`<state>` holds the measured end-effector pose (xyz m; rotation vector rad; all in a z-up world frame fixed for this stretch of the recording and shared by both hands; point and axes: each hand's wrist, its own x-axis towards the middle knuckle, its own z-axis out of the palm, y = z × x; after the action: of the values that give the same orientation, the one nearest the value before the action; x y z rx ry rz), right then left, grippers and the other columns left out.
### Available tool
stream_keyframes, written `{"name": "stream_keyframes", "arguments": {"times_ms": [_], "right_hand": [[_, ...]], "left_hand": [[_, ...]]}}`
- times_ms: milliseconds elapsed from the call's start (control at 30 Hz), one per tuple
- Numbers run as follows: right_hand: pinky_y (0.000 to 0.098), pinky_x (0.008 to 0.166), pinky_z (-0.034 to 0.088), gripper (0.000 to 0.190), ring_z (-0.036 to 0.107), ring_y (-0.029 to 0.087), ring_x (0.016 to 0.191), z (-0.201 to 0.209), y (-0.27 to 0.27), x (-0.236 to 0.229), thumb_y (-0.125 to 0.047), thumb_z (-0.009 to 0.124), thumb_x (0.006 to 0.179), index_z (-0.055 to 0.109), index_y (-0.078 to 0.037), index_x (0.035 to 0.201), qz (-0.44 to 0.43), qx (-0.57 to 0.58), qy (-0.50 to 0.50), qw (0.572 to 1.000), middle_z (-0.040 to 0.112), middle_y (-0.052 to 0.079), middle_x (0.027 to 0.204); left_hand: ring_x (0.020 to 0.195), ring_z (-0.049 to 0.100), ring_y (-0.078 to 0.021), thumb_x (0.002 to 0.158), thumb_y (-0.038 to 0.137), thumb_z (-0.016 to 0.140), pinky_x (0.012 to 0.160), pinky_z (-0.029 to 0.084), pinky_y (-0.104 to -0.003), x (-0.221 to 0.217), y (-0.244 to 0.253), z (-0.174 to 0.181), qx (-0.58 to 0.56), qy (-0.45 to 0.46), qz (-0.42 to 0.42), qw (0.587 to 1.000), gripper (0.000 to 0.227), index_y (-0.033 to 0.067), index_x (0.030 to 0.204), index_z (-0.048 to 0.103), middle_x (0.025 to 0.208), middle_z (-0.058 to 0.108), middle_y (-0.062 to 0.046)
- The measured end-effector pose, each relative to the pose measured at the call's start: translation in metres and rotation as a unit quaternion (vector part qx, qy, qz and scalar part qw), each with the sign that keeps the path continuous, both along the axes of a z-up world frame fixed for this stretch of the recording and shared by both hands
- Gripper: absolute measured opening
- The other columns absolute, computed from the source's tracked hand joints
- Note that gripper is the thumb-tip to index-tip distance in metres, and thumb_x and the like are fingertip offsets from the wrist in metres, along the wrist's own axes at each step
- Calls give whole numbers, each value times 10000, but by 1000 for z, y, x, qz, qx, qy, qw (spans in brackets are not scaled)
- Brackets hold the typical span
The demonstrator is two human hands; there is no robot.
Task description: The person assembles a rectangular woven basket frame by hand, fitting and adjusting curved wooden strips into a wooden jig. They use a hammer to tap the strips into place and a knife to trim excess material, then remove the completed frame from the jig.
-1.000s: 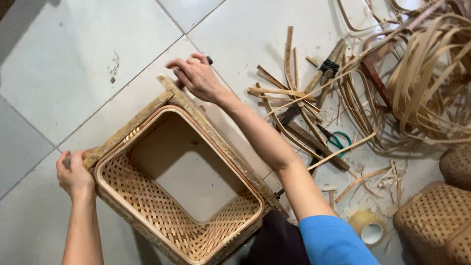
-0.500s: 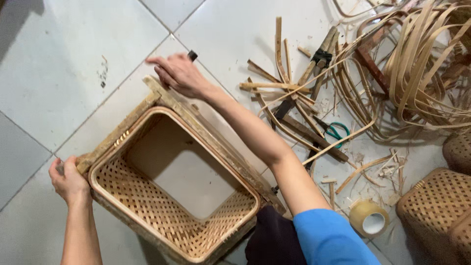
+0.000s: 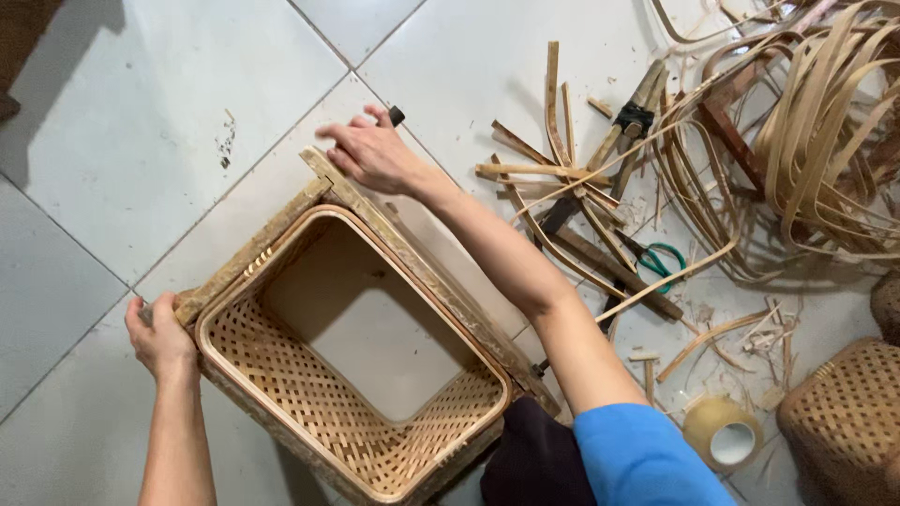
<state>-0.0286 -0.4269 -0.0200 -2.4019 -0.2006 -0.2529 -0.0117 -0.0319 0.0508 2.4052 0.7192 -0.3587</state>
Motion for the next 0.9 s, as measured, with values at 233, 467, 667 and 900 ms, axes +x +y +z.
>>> {"name": "stream_keyframes", "arguments": {"times_ms": [233, 467, 667, 900], "right_hand": [[498, 1106, 333, 372, 666, 175, 948, 5, -7, 3, -365, 369, 1128, 572, -153, 1357, -7, 85, 51, 995, 721, -6, 823], [489, 1185, 322, 477, 727, 188, 947, 13, -10, 14, -423, 300, 1119, 563, -157, 1416, 18, 134, 94, 986, 697, 28, 718], [492, 1189, 257, 519, 699, 145, 1015, 4, -13, 6, -444, 238, 1124, 498, -185, 1492, 31, 130, 88, 987, 726, -1, 772], [441, 1190, 244, 480, 690, 131, 1025, 13, -21, 5, -389, 258, 1114, 519, -197, 1468, 34, 170, 99, 980, 715, -5, 721]], "left_hand": [[1339, 518, -375, 898, 509, 616, 1084, 428, -482, 4, 11, -14, 0, -33, -12, 999, 763, 149, 1542, 423, 1506, 490, -203], [1337, 537, -384, 905, 491, 632, 1102, 430, -481, 7, 20, -27, -5, -63, -29, 998, 736, 136, 1526, 456, 1499, 518, -209], [1321, 517, -377, 900, 485, 616, 1057, 432, -506, 8, 12, -16, 9, -21, -14, 1000, 687, 165, 1491, 472, 1478, 502, -200], [1314, 530, -391, 943, 483, 592, 1055, 445, -519, 7, 15, -19, -1, -47, -42, 998, 653, 152, 1493, 474, 1475, 515, -205]]}}
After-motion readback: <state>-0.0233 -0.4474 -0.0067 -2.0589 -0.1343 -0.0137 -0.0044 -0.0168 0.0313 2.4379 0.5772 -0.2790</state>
